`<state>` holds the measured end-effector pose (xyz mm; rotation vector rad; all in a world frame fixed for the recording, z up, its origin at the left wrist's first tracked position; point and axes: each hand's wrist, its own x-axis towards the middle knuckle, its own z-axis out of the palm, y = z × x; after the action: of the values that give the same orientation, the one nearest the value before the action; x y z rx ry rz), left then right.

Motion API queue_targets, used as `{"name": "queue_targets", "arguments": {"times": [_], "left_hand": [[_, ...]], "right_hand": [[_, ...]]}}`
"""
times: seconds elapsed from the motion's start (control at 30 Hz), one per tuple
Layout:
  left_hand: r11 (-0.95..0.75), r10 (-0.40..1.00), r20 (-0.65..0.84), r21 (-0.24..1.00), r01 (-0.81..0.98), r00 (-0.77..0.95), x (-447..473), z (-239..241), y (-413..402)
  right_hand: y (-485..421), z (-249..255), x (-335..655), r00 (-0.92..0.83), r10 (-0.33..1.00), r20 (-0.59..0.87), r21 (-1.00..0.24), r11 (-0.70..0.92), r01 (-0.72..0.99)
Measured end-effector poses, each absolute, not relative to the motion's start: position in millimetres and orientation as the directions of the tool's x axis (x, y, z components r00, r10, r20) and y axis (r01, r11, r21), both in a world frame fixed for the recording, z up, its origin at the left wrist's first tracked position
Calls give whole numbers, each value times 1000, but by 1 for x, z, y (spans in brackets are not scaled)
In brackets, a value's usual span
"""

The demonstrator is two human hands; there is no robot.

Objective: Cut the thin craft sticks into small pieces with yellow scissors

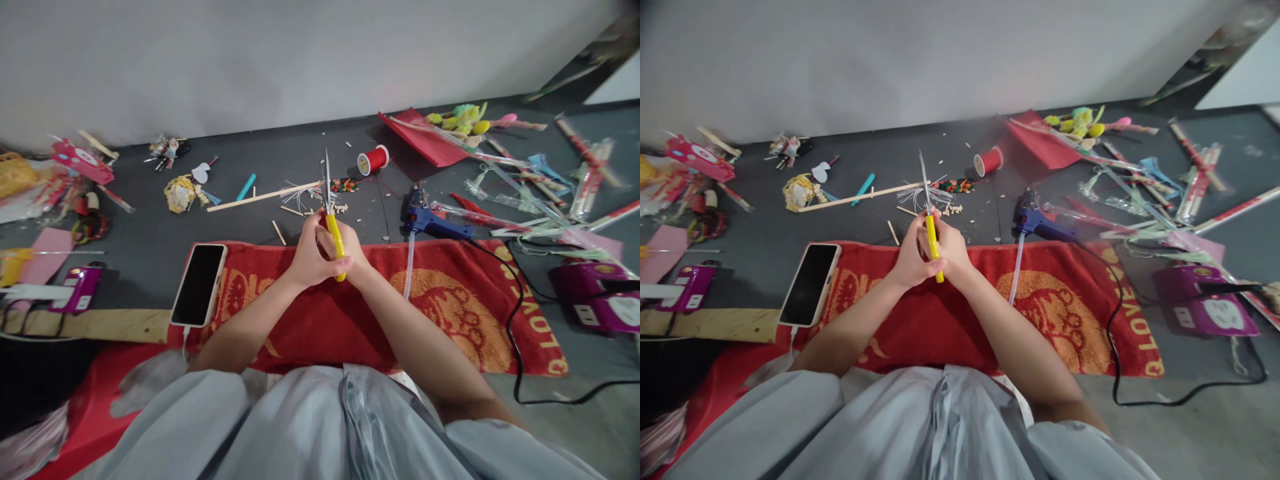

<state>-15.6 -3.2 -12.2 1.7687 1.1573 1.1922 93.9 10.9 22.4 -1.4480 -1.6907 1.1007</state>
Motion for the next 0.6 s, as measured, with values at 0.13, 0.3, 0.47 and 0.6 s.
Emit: {"name": "queue_targets", "arguments": {"times": [0.13, 0.3, 0.47, 0.6], "left_hand": [[-343, 936, 299, 895, 287, 186, -16, -12, -3], [-318, 939, 275, 925, 210, 208, -18, -14, -3], [-446, 887, 384, 857, 259, 256, -22, -3, -5], [-611, 749, 642, 575, 544, 164, -31, 22, -9]], "right_hand": [[11, 21, 93, -184, 982, -52, -894, 37, 446], [11, 23, 94, -210, 976, -57, -897, 43, 440], [8, 34, 102, -199, 978, -56, -840, 62, 540], [5, 43, 110, -120, 992, -31, -727, 61, 684]]}}
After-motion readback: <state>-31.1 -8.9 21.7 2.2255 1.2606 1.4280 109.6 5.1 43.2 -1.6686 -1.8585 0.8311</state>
